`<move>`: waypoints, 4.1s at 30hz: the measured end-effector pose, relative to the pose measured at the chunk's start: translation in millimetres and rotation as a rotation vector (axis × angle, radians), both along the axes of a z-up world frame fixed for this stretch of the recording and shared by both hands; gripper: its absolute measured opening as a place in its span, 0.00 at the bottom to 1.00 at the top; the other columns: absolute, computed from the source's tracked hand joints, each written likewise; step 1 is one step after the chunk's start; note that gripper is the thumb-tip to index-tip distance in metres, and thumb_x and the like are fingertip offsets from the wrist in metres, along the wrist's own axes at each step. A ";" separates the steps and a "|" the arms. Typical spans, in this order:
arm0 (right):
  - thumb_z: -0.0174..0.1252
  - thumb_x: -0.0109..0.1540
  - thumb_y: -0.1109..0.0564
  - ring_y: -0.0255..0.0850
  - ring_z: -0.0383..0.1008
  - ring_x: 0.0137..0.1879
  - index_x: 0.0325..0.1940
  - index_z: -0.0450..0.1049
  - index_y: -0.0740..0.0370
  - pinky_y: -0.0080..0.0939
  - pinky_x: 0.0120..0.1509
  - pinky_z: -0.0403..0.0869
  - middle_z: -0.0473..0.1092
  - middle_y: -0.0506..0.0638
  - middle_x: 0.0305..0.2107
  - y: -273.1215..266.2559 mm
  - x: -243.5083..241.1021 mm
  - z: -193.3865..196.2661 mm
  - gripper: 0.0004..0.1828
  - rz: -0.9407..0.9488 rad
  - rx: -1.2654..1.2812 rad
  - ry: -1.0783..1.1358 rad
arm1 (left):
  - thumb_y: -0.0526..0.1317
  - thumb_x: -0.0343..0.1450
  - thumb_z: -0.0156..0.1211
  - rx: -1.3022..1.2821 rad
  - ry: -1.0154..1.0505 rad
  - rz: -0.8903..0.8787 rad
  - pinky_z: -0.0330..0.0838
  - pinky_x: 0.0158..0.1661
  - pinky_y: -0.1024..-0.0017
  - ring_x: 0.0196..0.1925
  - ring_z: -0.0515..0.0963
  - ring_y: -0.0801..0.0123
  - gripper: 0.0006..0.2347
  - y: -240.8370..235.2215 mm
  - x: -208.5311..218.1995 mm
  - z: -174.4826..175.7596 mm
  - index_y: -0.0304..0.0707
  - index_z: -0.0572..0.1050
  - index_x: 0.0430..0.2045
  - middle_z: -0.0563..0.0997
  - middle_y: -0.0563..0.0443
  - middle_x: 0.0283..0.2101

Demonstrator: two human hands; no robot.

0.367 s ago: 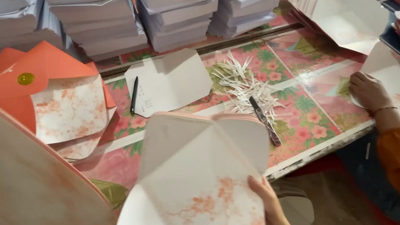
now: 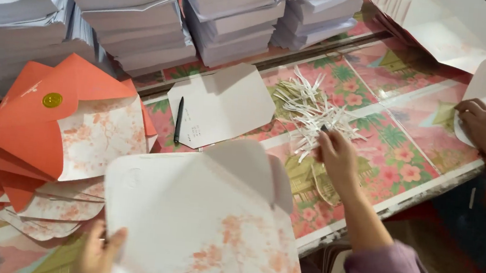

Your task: The person folds a stack of white paper sheets with scalloped edges and orange patterns into triangular shapes. They use a knife to score the paper along the fold lines and then fold the orange flaps over to seal the shapes.

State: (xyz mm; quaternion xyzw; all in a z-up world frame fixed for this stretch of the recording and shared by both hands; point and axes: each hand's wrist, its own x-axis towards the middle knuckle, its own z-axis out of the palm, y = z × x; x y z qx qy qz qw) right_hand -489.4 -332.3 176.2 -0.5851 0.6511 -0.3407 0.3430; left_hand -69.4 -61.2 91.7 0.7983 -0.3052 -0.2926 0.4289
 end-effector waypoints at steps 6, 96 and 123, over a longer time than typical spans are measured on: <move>0.49 0.61 0.40 0.38 0.74 0.26 0.59 0.64 0.58 0.38 0.35 0.71 0.74 0.50 0.35 -84.9 89.7 15.1 0.28 0.221 0.246 0.148 | 0.54 0.61 0.57 0.198 -0.223 -0.069 0.68 0.27 0.76 0.22 0.76 0.71 0.17 -12.4 -39.1 -11.9 0.51 0.76 0.38 0.82 0.57 0.24; 0.58 0.56 0.50 0.30 0.57 0.25 0.41 0.72 0.62 0.29 0.26 0.55 0.61 0.44 0.21 96.0 25.9 -27.3 0.15 0.186 0.185 -0.566 | 0.42 0.67 0.48 -0.087 0.431 -0.122 0.58 0.59 0.74 0.60 0.67 0.74 0.25 -4.8 -77.8 66.5 0.47 0.58 0.62 0.70 0.55 0.61; 0.59 0.53 0.52 0.42 0.72 0.49 0.47 0.73 0.63 0.47 0.52 0.72 0.73 0.52 0.42 76.6 -4.5 -52.3 0.20 0.223 -0.049 -0.412 | 0.50 0.72 0.47 -0.219 0.405 0.190 0.66 0.46 0.62 0.38 0.68 0.59 0.13 -62.3 58.7 -203.8 0.47 0.72 0.42 0.70 0.49 0.34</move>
